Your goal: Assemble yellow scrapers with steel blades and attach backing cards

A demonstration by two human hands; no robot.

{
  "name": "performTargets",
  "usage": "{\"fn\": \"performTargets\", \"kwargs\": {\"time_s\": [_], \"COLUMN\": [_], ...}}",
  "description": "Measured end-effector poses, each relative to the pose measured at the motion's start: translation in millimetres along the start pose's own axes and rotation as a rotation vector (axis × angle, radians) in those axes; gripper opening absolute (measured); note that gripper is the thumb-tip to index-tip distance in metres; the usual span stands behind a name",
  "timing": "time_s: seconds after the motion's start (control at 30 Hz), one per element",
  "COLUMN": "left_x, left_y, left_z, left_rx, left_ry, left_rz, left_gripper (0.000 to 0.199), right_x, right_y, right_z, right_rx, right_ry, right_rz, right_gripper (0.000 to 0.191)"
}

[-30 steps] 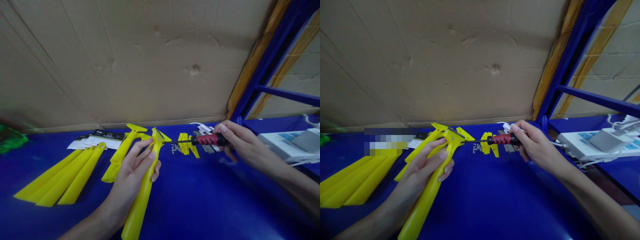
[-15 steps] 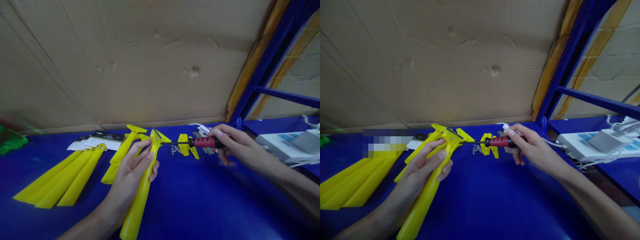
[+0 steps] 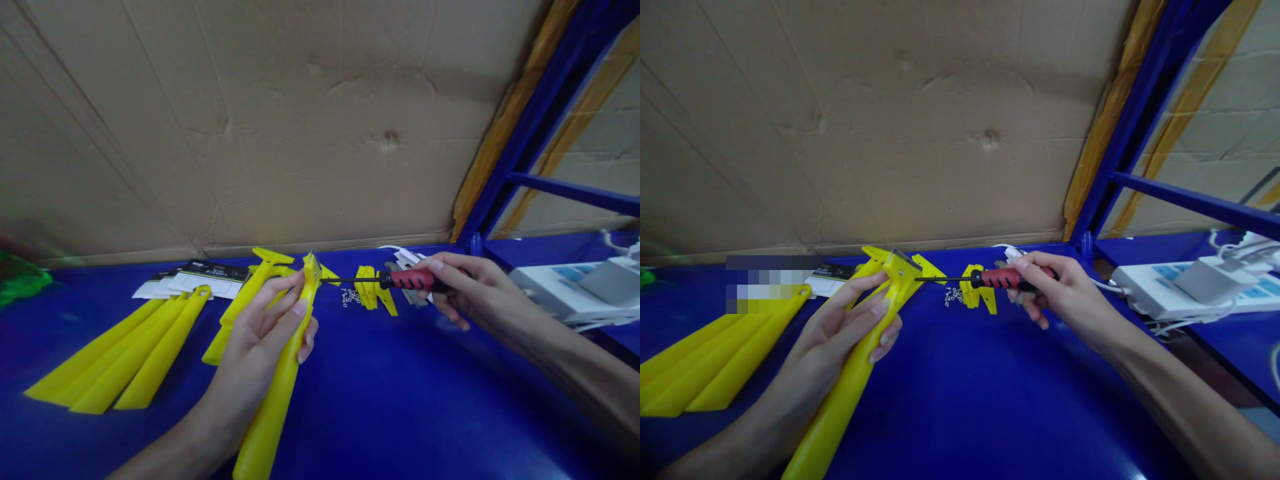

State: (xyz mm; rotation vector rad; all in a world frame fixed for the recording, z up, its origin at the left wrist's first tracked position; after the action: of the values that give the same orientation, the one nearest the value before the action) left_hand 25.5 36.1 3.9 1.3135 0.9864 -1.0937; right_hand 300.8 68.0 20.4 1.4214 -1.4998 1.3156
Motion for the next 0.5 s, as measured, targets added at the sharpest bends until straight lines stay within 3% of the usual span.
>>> {"fn": "performTargets", "kwargs": {"time_s": [0.1,0.3,0.5], "left_x": [-1.7,11.5,9.2], "left_y": [-2.0,-3.6,-3.3], "left_z": [-2.1,-6.7,-7.8], "left_rx": [-0.016,0.06,0.044], "left_ry": [-0.013,-0.087,-0.056], "left_rz": [0.013,0.01,0.025], "left_gripper": [0.04,0.042,0.045], "right_x": [5.9,21.2,11.1], "right_y": [-2.0,-5.8,1.3], "right_z": [-0.7,2.3,4.1], "right_rx": [0.003,0.059,0.05], "right_ry": [-0.034,-0.182,-0.055], "right_rz": [0.049,0.273,0.191], "right_gripper": [0.037,0.031,0.038]}}
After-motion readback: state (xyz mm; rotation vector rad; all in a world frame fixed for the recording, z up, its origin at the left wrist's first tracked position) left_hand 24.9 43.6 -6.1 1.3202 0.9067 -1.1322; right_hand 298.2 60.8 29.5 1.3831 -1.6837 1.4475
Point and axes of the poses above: each hand's wrist, its own z-axis away from the middle knuckle, its own y-axis out of the palm, x = y × z, the point moved 5 cm from there along -z, towards the middle knuckle, and after that the axes turned 7 degrees about -y, right-handed, at the moved point
